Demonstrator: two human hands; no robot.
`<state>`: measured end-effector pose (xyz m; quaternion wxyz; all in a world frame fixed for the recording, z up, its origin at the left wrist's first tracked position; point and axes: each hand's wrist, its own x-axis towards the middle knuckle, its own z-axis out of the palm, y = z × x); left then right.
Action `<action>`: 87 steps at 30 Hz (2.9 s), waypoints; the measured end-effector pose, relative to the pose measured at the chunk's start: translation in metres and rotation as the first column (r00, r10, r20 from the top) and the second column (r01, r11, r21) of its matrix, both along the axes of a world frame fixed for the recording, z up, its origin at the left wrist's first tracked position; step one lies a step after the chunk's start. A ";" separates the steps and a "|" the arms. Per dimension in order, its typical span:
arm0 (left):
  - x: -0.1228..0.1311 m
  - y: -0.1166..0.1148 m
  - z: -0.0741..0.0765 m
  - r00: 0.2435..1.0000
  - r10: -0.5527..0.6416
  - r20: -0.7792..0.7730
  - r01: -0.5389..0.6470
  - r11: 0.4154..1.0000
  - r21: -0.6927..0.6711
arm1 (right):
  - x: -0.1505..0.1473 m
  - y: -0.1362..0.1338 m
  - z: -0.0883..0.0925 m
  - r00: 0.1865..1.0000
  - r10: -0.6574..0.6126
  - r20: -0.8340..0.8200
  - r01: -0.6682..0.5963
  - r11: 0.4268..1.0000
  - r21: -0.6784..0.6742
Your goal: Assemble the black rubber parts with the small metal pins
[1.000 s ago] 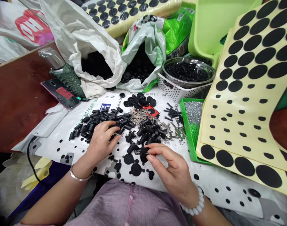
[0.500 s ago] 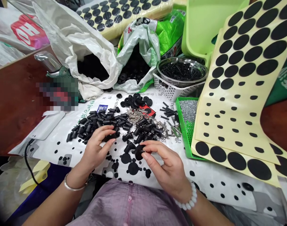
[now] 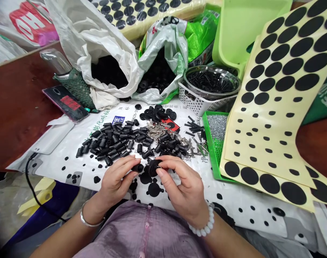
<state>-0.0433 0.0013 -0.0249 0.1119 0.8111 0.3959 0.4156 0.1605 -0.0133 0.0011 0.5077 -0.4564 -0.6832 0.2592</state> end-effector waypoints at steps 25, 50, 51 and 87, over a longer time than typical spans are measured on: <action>0.007 -0.006 -0.014 0.999 -0.051 -0.012 0.051 0.999 -0.003 | -0.020 0.001 -0.004 0.910 0.145 0.388 -0.227 0.958 0.175; 0.002 -0.012 -0.001 0.963 -0.126 -0.239 0.070 0.971 -0.230 | -0.011 0.009 0.003 0.669 0.222 0.710 -0.459 0.874 0.160; 0.000 -0.012 0.002 0.957 -0.143 -0.253 0.082 0.968 -0.237 | -0.011 0.010 0.006 0.654 0.241 0.717 -0.485 0.861 0.153; -0.030 -0.021 0.007 0.732 -0.375 0.568 0.680 0.365 -0.636 | -0.032 0.017 0.039 0.493 0.657 0.571 -0.741 0.661 -0.121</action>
